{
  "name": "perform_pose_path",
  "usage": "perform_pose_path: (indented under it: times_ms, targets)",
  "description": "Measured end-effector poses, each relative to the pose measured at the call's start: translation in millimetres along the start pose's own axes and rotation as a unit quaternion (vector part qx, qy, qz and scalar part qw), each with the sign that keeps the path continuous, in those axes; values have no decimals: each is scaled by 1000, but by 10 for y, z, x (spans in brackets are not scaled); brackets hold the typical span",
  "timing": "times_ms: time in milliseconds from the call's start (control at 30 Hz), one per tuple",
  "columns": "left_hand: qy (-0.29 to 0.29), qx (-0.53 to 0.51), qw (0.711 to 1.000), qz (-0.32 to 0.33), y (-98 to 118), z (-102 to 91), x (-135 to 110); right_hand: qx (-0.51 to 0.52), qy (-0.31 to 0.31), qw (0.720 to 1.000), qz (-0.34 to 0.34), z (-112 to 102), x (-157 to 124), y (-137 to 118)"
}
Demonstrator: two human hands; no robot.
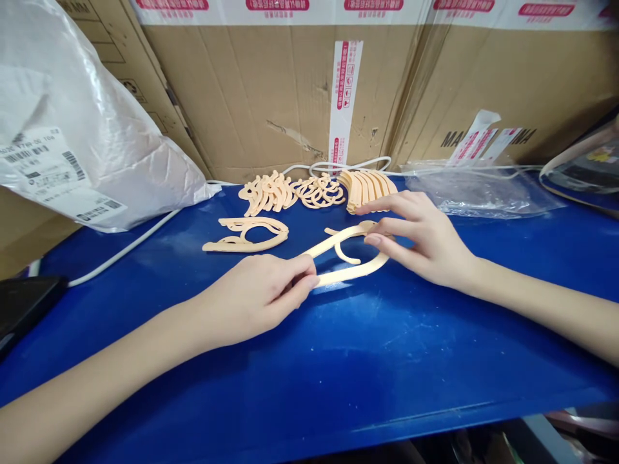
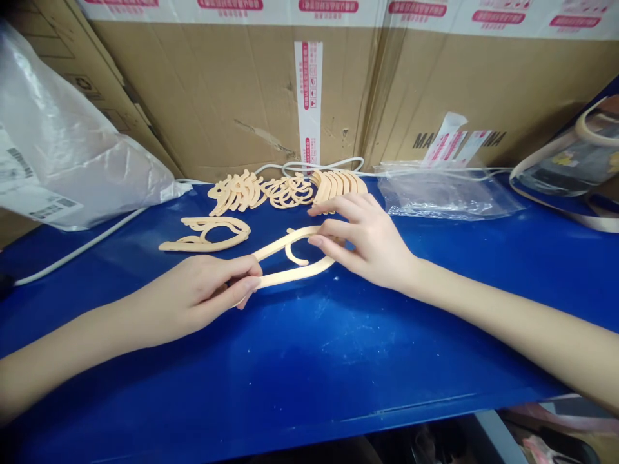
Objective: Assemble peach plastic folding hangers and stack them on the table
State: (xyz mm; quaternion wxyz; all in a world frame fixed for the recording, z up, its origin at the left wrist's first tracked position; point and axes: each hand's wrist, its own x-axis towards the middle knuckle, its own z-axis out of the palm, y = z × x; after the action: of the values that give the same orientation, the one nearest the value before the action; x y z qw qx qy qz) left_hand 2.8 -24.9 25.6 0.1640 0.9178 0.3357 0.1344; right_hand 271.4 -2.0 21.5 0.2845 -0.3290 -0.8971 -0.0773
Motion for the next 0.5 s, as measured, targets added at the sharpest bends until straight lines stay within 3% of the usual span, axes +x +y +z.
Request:
perform_pose_path:
  times_ms: [167,500]
  targets:
    - [12,142,987,77,46,27,-17,35,-69,997,-7,82,-17,83]
    - [87,328,910,240,63,46,-19,42,-116,992,40,78,-13,52]
